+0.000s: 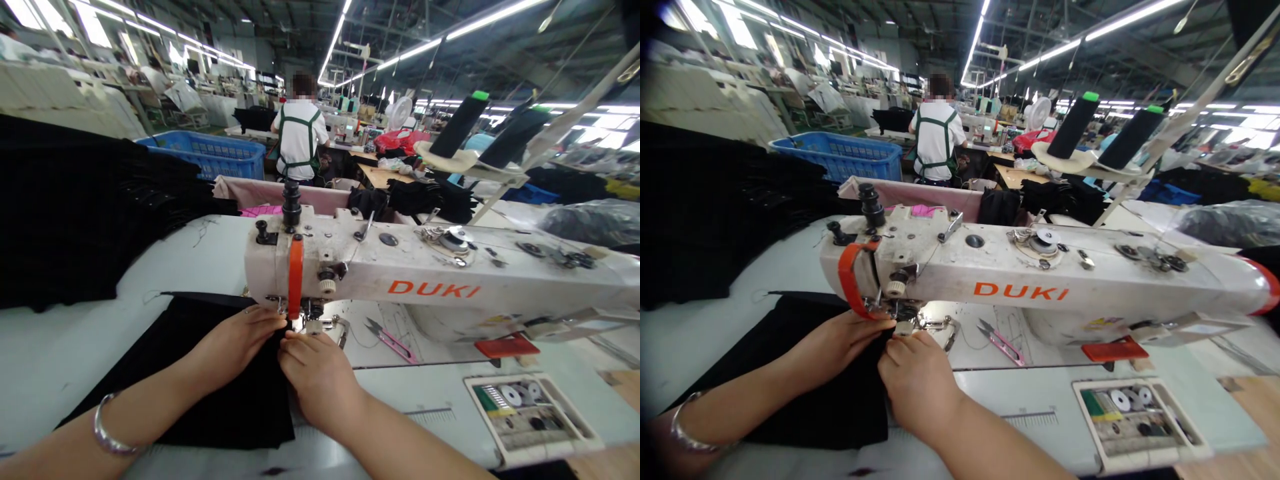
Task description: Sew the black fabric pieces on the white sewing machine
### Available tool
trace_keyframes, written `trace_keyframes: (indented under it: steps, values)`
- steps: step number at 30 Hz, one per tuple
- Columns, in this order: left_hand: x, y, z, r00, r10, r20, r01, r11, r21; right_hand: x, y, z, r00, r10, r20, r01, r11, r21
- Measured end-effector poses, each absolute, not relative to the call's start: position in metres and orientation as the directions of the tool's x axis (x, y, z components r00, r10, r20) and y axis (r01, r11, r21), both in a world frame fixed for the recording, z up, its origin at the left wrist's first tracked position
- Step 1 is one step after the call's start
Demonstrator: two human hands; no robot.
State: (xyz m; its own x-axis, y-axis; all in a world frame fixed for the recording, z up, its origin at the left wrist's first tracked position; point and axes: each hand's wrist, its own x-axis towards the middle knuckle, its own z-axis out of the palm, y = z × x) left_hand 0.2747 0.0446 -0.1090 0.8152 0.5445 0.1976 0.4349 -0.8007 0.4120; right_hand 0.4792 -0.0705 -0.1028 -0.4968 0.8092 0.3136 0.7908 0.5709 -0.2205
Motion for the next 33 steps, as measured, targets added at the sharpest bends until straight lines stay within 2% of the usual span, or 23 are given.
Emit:
trace_keyframes:
  steps: [6,10,12,16,19,21,23,25,26,29,33]
  values:
    - [0.264,0.02,-0.1,0.815,0.557,0.161,0.455,-0.786,0.418,0.488,-0.084,-0.092,-0.466,0.833,0.297,0.777,0.546,-0.312]
    - [0.247,-0.029,-0.097,0.83,0.537,0.153,0.462,-0.814,0.352,0.517,-0.104,-0.073,-0.404,0.885,0.23,0.786,0.465,-0.408]
    - [0.243,-0.05,-0.098,0.83,0.515,0.215,0.444,-0.842,0.305,0.529,-0.106,-0.069,-0.373,0.904,0.209,0.815,0.427,-0.391]
    - [0.248,-0.071,-0.101,0.8,0.445,0.403,0.426,-0.894,0.142,0.53,-0.077,-0.076,-0.265,0.937,0.226,0.91,0.321,-0.263]
    - [0.254,-0.073,-0.105,0.802,0.399,0.445,0.426,-0.904,0.043,0.518,-0.051,-0.082,-0.191,0.947,0.259,0.938,0.254,-0.235]
    - [0.252,-0.071,-0.107,0.763,0.467,0.447,0.463,-0.877,0.127,0.51,-0.052,-0.083,-0.211,0.941,0.264,0.932,0.275,-0.236]
    - [0.247,-0.068,-0.107,0.624,0.65,0.433,0.559,-0.759,0.334,0.504,-0.07,-0.083,-0.249,0.93,0.269,0.897,0.326,-0.298]
    - [0.241,-0.065,-0.105,0.448,0.804,0.39,0.618,-0.594,0.515,0.498,-0.1,-0.085,-0.249,0.926,0.284,0.817,0.358,-0.452]
    - [0.238,-0.064,-0.104,0.386,0.844,0.371,0.631,-0.535,0.561,0.494,-0.115,-0.087,-0.213,0.935,0.283,0.77,0.339,-0.541]
    - [0.234,-0.064,-0.104,0.355,0.866,0.352,0.641,-0.499,0.583,0.478,-0.151,-0.097,-0.073,0.938,0.34,0.683,0.295,-0.668]
    - [0.236,-0.063,-0.101,0.342,0.861,0.377,0.655,-0.506,0.56,0.462,-0.16,-0.109,-0.017,0.874,0.485,0.612,0.393,-0.687]
